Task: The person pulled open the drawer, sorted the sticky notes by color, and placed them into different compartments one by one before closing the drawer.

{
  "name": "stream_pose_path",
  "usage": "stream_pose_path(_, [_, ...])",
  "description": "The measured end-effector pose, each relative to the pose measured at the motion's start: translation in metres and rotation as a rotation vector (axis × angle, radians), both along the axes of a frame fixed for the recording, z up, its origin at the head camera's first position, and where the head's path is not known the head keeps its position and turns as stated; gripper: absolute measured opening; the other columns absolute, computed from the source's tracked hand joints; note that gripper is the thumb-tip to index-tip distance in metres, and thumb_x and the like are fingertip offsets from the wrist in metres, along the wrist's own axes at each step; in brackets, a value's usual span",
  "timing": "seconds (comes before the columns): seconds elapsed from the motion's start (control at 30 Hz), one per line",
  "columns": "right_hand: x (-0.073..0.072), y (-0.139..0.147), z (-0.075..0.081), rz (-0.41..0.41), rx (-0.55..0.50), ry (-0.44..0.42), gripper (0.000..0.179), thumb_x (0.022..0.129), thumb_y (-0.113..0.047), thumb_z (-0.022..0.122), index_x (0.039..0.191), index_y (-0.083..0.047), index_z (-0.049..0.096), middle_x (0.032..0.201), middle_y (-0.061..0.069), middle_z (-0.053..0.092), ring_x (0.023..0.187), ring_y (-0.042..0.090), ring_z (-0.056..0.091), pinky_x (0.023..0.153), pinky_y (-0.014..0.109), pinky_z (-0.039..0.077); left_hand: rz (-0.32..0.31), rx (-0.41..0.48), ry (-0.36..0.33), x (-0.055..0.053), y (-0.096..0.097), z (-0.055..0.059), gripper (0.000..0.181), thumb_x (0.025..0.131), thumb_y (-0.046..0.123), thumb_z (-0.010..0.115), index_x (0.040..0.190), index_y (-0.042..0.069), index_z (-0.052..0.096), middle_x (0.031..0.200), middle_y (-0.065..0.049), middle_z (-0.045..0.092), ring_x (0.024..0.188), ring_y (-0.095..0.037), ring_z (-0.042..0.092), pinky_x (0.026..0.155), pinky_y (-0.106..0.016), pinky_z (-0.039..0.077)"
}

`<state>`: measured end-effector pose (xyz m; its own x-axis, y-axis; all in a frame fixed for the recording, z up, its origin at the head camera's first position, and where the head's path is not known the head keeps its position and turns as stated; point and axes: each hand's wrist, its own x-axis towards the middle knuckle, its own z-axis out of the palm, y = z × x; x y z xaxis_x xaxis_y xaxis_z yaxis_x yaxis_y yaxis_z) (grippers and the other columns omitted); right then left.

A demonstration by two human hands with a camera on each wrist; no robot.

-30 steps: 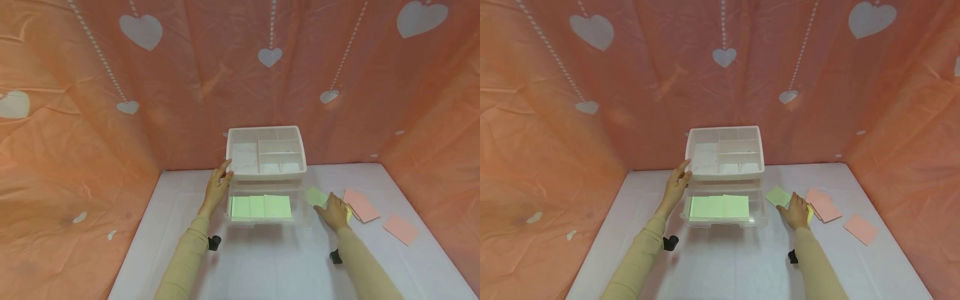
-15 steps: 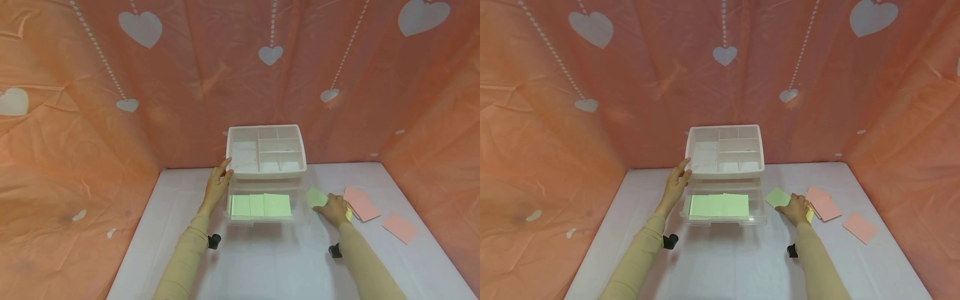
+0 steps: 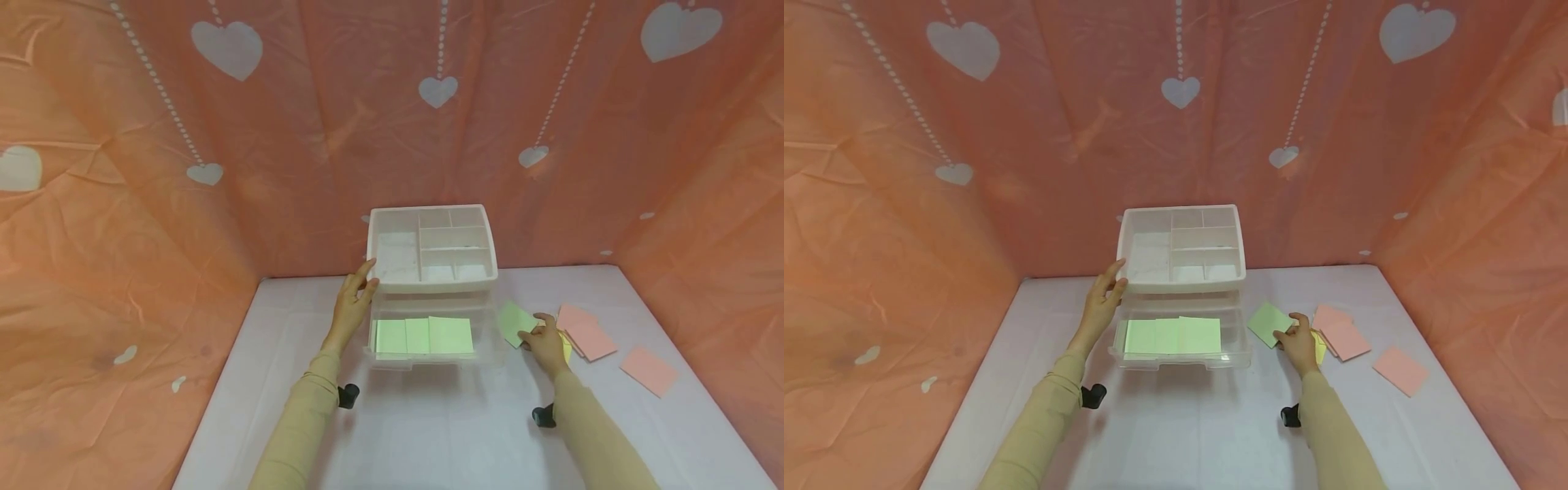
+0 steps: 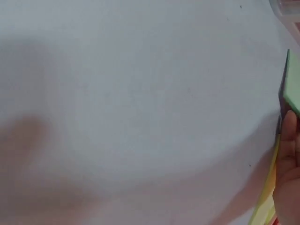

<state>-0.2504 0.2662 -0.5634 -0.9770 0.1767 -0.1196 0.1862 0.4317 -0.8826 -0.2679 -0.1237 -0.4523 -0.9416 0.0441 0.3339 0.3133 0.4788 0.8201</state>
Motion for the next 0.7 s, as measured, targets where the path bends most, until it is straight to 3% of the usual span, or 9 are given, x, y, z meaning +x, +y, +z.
stream_pose_path(0.17, [0.006,0.000,0.003,-0.098,-0.078,0.013,0.058,0.089,-0.012,0.060,0.135,0.001,0.026,0.073,-0.010,0.053,0.059,-0.001,0.056,0.062,0.015,0.049,-0.007,-0.001,-0.009,0.000,-0.001,-0.001,0.043,0.096,0.041,0.047,0.138,0.042,0.039,0.101,-0.008,0.050,0.109,-0.025,0.053,0.085,-0.045,0.047])
stream_pose_path(0.43, [0.013,0.003,0.017,-0.159,-0.215,0.086,0.056,0.092,-0.019,0.058,0.142,-0.010,0.033,0.071,-0.025,0.056,0.064,-0.005,0.054,0.065,0.012,0.046,-0.005,-0.005,-0.006,-0.001,-0.001,0.000,0.044,0.096,0.041,0.047,0.138,0.041,0.039,0.100,-0.008,0.049,0.108,-0.026,0.052,0.083,-0.044,0.046])
stream_pose_path(0.7, [0.010,0.002,0.039,-0.284,-0.456,0.146,0.059,0.090,-0.009,0.059,0.144,-0.009,0.034,0.069,-0.024,0.060,0.063,-0.005,0.053,0.064,0.007,0.046,-0.005,-0.011,-0.016,-0.001,-0.001,-0.001,0.044,0.096,0.042,0.046,0.139,0.042,0.038,0.101,-0.008,0.050,0.108,-0.025,0.053,0.081,-0.041,0.047])
